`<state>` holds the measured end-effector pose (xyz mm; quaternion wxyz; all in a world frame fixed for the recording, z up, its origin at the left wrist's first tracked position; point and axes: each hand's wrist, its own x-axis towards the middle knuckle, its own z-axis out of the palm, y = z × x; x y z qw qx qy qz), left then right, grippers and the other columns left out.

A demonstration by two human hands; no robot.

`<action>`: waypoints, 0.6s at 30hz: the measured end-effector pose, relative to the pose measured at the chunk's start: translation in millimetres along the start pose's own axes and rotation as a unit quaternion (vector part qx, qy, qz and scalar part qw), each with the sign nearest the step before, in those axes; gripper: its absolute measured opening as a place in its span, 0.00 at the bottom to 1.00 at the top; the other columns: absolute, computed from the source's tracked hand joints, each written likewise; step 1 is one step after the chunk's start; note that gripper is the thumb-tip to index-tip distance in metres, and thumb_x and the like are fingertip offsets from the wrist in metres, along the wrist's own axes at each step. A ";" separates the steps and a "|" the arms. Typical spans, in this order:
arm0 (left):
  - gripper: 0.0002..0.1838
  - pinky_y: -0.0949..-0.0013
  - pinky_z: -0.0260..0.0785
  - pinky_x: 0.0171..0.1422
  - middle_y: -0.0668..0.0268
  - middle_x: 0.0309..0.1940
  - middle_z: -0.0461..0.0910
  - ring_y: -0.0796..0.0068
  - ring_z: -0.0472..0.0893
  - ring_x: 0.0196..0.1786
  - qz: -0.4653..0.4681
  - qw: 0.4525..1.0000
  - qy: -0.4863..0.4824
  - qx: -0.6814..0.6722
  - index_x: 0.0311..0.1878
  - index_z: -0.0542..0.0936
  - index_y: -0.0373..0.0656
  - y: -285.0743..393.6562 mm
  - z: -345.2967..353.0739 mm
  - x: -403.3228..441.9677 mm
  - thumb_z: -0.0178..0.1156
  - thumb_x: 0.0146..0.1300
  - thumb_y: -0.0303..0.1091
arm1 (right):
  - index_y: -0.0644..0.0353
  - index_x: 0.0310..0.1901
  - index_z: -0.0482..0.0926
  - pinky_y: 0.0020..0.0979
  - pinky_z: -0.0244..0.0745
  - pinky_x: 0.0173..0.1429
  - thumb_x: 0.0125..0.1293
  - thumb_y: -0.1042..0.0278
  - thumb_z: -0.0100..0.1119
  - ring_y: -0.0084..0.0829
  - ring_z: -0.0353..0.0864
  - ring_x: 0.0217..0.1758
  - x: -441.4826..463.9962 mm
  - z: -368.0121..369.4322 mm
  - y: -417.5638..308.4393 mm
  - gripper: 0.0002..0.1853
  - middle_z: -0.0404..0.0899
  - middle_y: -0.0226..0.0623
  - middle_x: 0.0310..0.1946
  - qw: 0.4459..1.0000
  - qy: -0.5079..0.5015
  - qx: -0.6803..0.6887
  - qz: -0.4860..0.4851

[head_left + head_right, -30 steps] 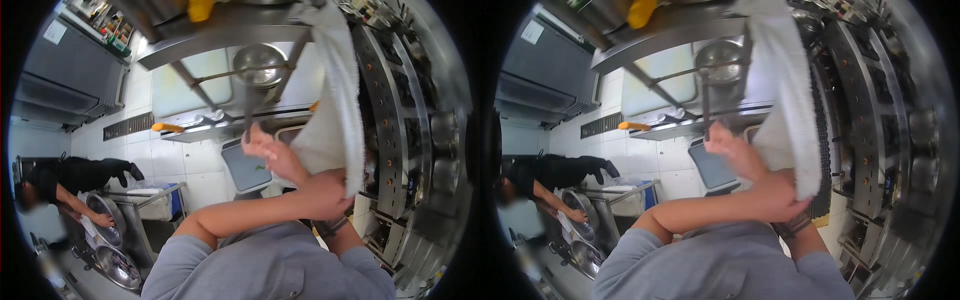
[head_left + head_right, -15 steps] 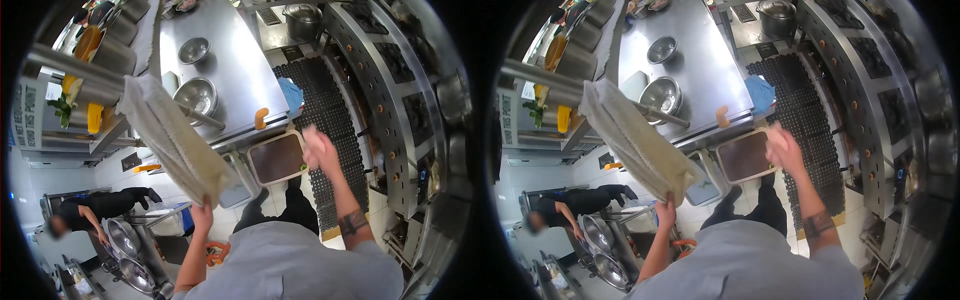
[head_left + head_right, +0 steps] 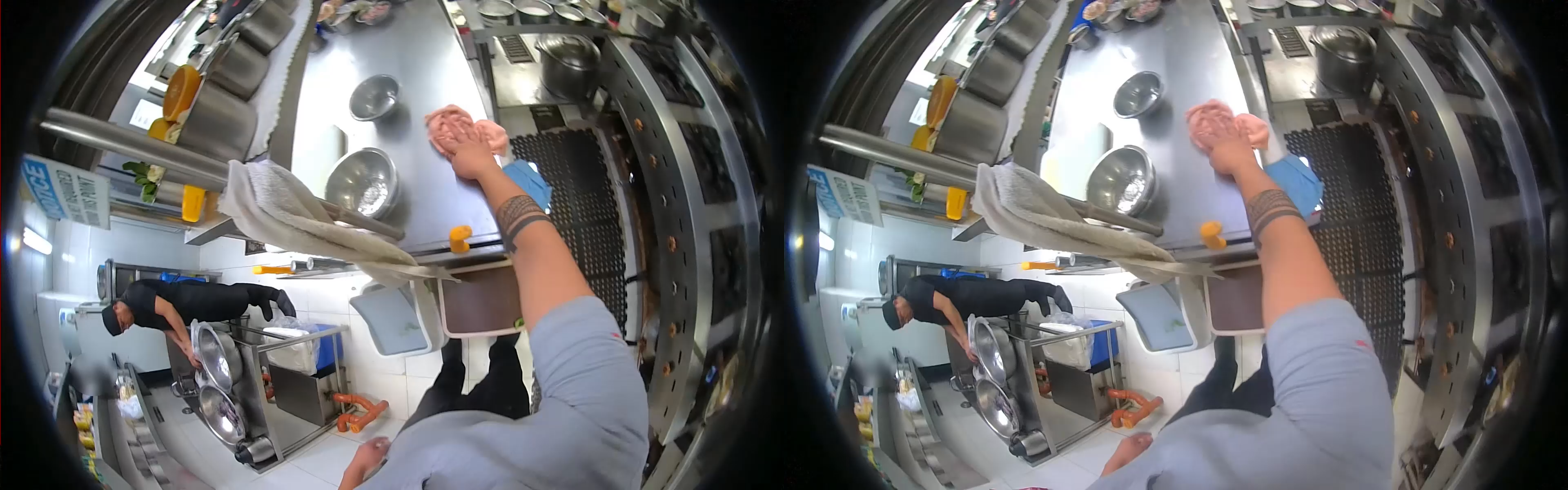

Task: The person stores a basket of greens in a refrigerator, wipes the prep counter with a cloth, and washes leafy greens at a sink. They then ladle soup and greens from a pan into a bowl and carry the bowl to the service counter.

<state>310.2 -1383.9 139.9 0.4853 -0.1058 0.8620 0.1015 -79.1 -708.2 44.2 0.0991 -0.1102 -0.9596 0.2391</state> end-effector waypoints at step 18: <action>0.36 0.46 0.64 0.75 0.61 0.75 0.67 0.56 0.66 0.77 0.260 0.798 -0.250 -0.482 0.80 0.61 0.49 199.6 7.1 64.5 0.46 0.79 0.61 | 0.55 0.52 0.84 0.35 0.78 0.59 0.66 0.66 0.70 0.28 0.83 0.56 -441.0 -34.2 -256.6 0.14 0.83 0.37 0.52 0.749 -0.184 0.601 0.210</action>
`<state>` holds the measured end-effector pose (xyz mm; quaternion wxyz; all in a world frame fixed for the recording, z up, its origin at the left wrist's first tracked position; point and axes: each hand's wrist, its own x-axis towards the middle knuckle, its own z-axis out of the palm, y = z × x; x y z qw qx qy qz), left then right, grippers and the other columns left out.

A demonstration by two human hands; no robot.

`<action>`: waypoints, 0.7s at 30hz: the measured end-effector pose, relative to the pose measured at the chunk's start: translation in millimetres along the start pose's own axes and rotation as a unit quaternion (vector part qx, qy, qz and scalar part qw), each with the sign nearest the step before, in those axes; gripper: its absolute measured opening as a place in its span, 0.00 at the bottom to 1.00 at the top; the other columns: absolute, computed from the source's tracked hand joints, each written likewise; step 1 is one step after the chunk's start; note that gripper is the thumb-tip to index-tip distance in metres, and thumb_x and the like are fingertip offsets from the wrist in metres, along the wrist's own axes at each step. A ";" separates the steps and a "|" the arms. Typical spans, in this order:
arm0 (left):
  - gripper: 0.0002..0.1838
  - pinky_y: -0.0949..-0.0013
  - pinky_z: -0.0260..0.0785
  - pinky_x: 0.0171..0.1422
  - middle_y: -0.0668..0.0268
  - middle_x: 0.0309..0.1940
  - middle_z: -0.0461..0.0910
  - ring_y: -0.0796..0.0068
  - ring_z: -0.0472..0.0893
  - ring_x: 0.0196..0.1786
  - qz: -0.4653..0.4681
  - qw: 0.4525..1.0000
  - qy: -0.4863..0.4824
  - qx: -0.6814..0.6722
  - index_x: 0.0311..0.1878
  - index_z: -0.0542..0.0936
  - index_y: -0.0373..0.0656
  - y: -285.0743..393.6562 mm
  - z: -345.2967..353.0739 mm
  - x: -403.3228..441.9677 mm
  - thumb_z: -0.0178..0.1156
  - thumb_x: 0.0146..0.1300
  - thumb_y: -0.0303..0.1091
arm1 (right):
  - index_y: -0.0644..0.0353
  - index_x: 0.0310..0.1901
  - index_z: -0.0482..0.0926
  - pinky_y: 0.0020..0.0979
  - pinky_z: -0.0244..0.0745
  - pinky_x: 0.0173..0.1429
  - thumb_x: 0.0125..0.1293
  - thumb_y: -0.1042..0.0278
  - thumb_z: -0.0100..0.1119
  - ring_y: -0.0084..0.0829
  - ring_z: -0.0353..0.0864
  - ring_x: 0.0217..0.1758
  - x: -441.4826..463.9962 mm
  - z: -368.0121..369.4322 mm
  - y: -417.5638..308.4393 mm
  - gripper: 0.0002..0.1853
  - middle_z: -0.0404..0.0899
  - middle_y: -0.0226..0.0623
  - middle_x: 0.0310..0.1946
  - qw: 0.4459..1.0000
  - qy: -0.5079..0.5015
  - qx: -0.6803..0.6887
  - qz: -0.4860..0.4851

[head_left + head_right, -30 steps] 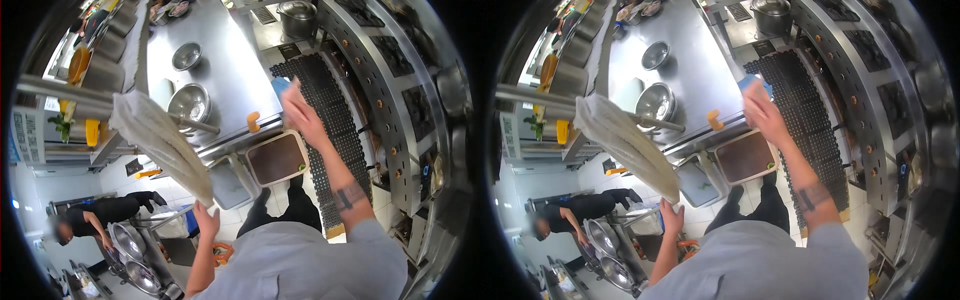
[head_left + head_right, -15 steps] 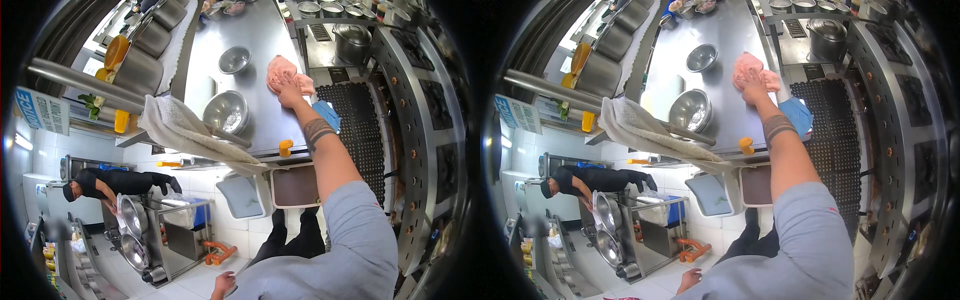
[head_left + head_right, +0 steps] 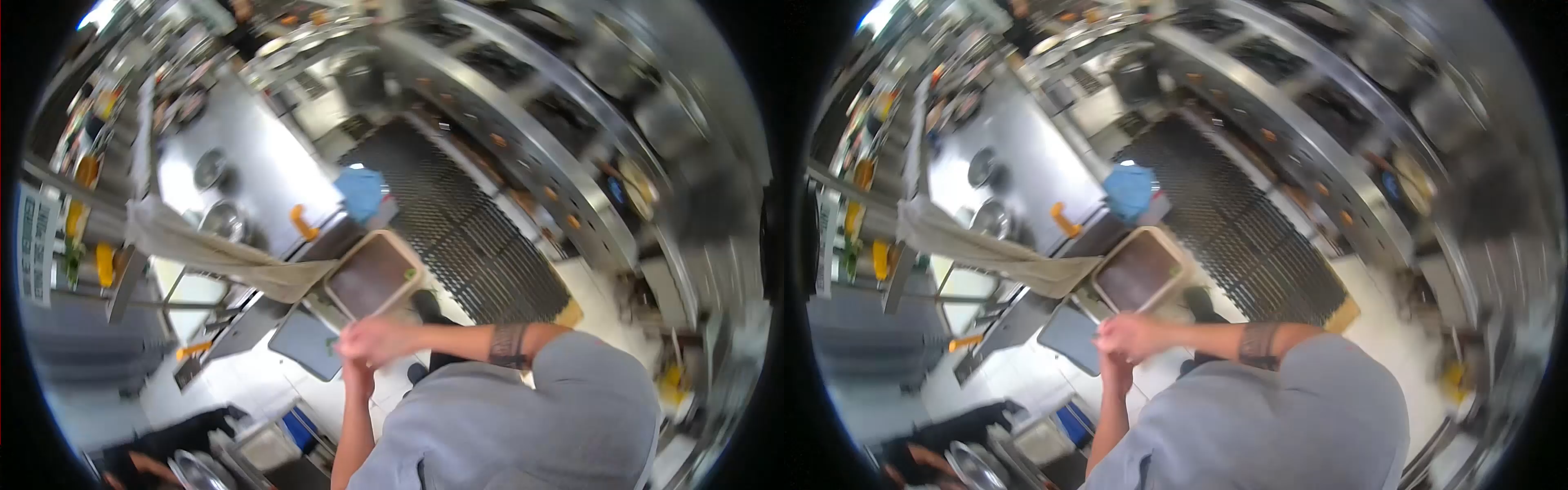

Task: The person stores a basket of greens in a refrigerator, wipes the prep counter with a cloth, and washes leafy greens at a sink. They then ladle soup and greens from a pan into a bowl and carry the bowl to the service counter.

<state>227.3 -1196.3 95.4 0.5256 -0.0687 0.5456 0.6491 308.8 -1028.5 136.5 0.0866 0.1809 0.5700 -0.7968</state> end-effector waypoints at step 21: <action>0.50 0.57 0.68 0.73 0.42 0.84 0.46 0.40 0.67 0.77 0.304 0.739 -0.112 0.590 0.83 0.53 0.49 -42.3 -33.2 -213.0 0.69 0.61 0.33 | 0.56 0.74 0.66 0.33 0.81 0.49 0.80 0.58 0.52 0.31 0.86 0.44 -185.1 162.3 90.8 0.26 0.83 0.42 0.53 0.981 0.035 0.173 0.077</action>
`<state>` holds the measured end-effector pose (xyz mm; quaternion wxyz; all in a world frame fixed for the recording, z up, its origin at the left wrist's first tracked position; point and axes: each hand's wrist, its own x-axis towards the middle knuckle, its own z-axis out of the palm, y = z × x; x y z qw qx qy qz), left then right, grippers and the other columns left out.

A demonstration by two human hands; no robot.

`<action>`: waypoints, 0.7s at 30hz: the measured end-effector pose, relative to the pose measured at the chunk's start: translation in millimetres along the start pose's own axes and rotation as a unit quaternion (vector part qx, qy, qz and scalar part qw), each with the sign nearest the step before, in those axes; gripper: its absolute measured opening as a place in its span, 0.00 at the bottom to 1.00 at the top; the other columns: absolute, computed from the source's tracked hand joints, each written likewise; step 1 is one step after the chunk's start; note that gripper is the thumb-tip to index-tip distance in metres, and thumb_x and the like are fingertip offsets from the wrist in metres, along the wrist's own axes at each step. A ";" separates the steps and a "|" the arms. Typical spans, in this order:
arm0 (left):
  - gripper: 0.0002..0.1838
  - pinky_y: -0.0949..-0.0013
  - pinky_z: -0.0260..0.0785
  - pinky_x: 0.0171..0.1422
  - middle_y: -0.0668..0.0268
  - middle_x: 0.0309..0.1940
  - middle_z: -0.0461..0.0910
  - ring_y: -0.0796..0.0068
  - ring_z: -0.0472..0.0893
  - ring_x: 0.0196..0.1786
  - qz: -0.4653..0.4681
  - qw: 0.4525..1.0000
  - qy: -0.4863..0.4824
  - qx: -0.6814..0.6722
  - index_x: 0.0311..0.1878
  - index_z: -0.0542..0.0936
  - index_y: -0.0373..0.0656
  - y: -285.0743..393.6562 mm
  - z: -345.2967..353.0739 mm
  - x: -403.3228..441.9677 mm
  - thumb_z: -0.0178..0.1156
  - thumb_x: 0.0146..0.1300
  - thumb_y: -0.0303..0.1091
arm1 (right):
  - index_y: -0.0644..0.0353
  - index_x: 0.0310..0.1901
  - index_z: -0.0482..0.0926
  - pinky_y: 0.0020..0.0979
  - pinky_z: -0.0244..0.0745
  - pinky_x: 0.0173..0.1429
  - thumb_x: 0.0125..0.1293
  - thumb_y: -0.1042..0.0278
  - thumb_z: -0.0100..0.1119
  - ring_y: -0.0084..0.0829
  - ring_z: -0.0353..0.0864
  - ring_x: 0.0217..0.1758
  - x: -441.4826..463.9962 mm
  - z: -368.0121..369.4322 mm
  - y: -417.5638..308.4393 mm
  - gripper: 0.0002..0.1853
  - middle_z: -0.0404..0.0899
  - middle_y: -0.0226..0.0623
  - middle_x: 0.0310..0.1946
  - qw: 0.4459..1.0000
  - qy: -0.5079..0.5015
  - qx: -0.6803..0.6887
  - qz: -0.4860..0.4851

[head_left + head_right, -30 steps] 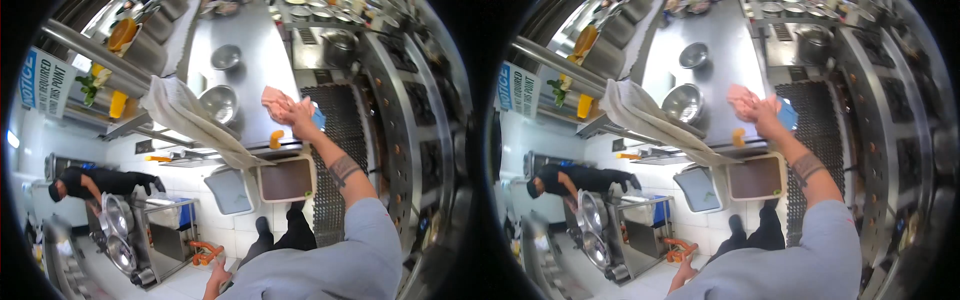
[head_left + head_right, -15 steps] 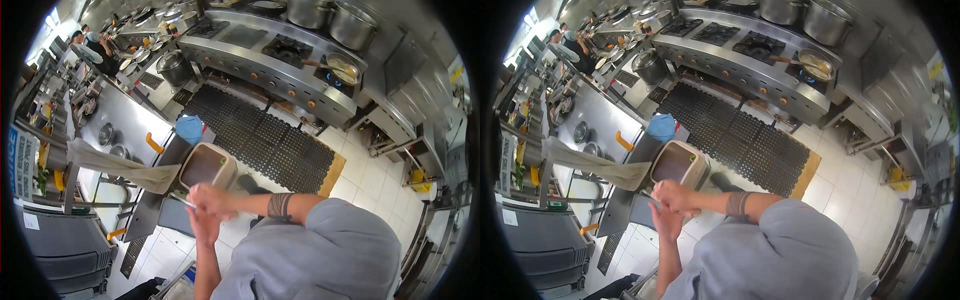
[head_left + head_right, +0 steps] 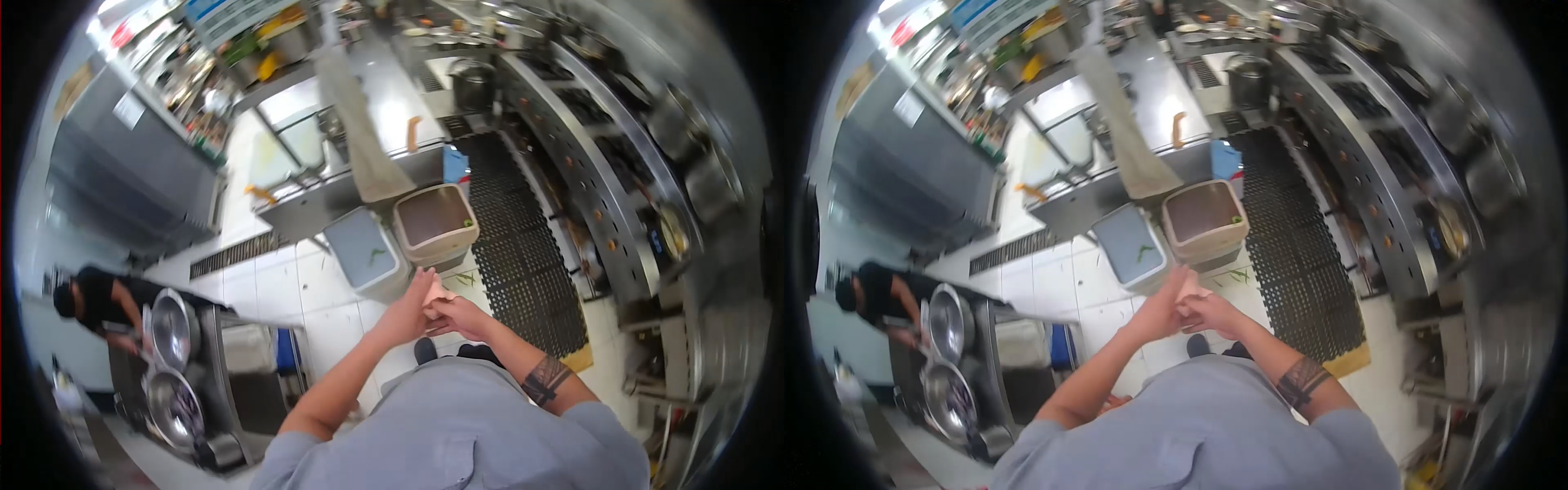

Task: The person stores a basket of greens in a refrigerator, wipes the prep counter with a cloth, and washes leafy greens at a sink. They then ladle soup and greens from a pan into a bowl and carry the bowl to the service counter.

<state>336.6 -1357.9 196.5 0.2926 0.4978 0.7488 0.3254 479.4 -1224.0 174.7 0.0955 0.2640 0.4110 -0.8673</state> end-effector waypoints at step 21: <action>0.43 0.43 0.47 0.84 0.51 0.80 0.59 0.46 0.58 0.82 0.027 0.980 0.134 0.148 0.80 0.63 0.50 -41.3 -50.3 -140.5 0.68 0.65 0.49 | 0.59 0.59 0.77 0.36 0.84 0.52 0.80 0.56 0.47 0.35 0.85 0.52 112.1 73.8 78.9 0.18 0.82 0.40 0.51 0.982 -0.146 0.108 0.046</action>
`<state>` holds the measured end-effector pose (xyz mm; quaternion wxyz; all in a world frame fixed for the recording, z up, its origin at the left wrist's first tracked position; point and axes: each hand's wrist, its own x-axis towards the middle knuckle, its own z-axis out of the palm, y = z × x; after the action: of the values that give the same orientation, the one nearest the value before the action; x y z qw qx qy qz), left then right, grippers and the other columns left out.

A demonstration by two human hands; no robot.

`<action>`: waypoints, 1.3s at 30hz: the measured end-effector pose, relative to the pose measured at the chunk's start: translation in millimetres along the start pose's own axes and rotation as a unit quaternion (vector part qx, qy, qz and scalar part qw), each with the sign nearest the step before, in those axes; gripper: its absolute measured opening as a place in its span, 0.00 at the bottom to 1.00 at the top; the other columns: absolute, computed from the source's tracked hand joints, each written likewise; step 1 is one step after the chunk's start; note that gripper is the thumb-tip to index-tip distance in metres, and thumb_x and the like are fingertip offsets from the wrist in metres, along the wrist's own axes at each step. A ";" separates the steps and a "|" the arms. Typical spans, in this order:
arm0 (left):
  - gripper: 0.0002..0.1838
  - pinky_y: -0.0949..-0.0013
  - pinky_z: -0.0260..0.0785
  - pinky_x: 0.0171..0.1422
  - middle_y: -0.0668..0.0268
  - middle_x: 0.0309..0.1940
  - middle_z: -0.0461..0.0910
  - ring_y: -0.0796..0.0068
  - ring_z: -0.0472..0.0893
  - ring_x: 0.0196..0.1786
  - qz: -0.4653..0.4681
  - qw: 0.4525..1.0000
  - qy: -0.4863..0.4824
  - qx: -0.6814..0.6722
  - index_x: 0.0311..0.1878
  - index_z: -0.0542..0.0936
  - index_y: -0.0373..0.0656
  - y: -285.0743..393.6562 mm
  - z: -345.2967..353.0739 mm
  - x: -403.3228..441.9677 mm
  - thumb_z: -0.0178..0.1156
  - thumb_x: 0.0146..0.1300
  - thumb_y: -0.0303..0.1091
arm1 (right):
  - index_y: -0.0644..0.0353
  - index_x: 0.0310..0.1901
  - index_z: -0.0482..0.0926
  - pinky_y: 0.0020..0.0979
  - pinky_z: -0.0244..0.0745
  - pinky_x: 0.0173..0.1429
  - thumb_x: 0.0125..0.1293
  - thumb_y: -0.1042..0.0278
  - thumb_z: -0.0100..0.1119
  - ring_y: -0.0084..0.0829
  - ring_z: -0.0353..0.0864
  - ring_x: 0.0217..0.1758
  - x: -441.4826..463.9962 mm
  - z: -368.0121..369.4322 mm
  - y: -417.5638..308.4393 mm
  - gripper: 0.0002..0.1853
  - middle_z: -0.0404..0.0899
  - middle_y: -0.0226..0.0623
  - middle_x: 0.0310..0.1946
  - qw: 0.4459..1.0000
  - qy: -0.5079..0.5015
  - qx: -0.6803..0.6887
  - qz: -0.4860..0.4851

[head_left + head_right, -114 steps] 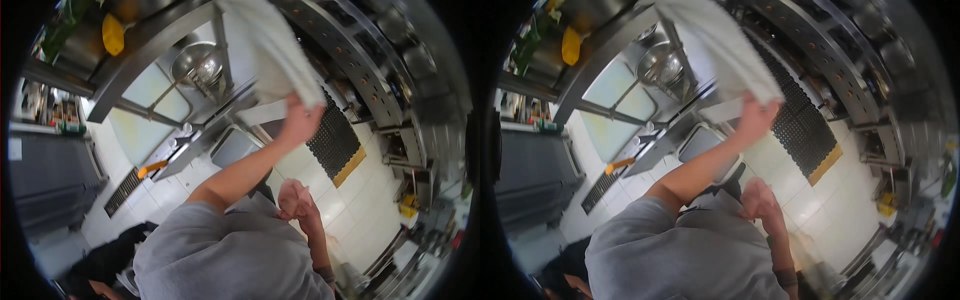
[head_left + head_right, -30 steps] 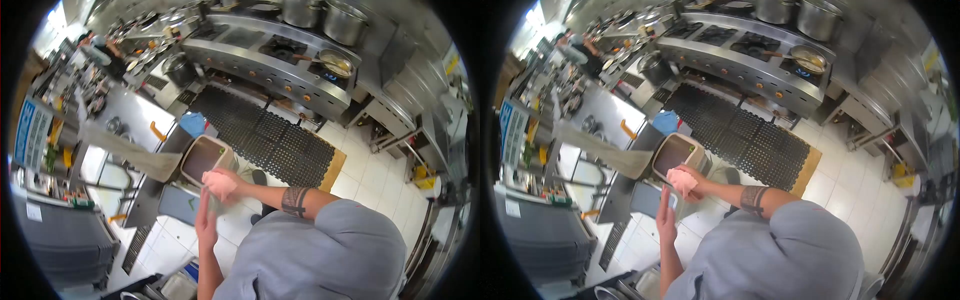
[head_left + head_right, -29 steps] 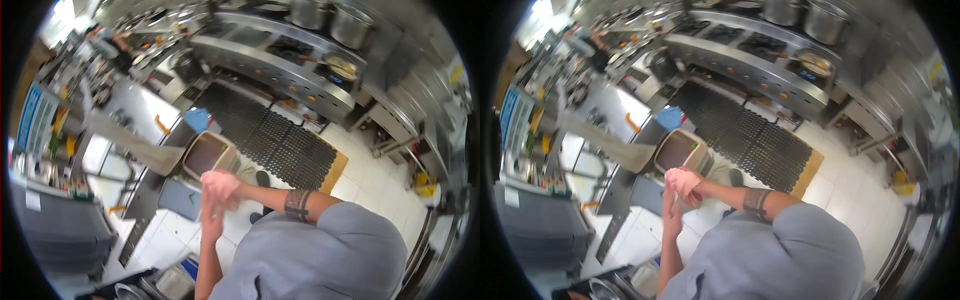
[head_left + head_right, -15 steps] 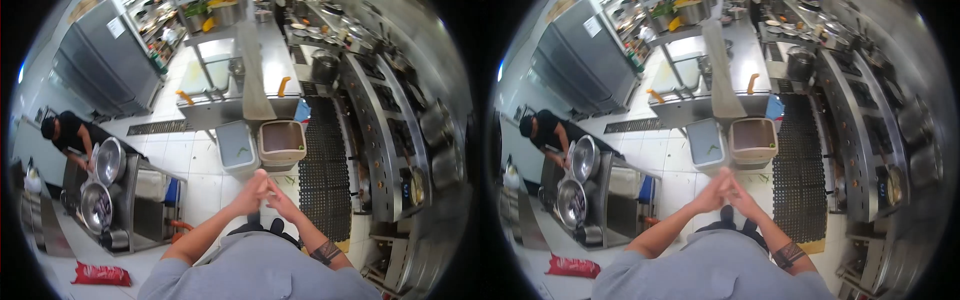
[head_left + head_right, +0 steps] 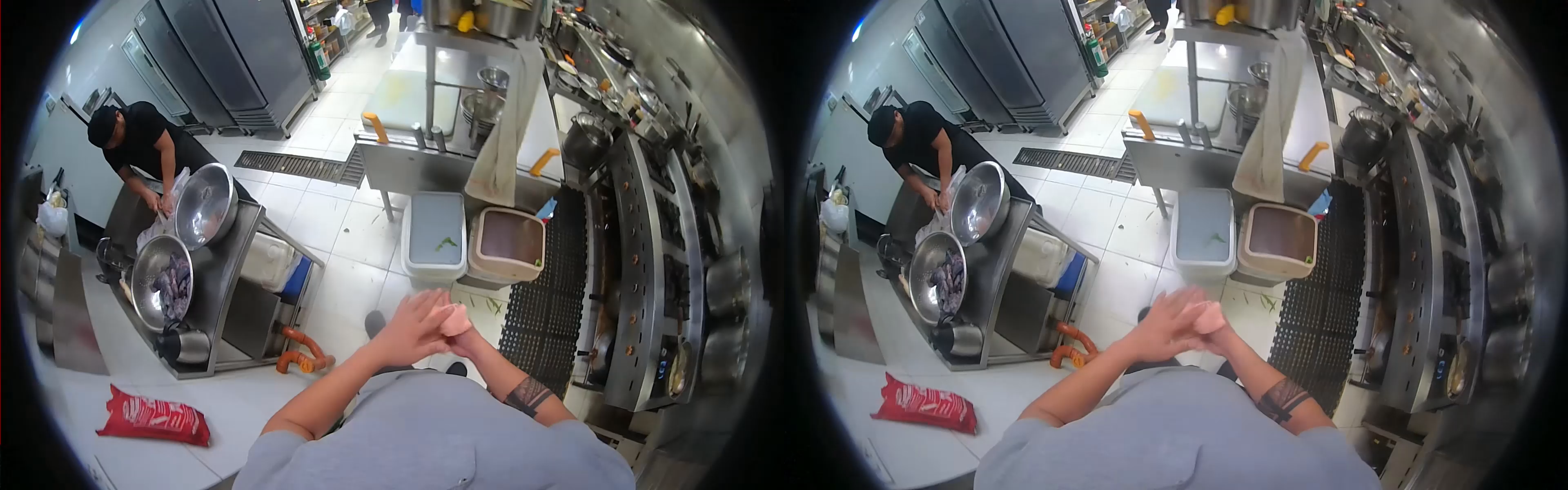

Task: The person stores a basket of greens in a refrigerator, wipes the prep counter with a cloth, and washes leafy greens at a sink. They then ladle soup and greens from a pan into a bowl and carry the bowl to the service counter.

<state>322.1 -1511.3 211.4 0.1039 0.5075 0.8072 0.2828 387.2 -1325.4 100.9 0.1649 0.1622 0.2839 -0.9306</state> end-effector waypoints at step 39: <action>0.23 0.69 0.79 0.52 0.60 0.55 0.80 0.71 0.81 0.58 -0.134 0.906 0.300 -0.268 0.67 0.73 0.37 -653.0 -392.5 409.8 0.61 0.75 0.36 | 0.59 0.67 0.79 0.31 0.76 0.63 0.77 0.54 0.61 0.28 0.83 0.58 443.5 228.3 -294.0 0.24 0.86 0.39 0.57 0.860 0.137 -0.485 -0.083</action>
<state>-543.0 -1501.5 214.5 0.0257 0.2385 0.7543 0.6111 -173.7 -1322.8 244.6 0.1045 0.1631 0.7317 -0.6535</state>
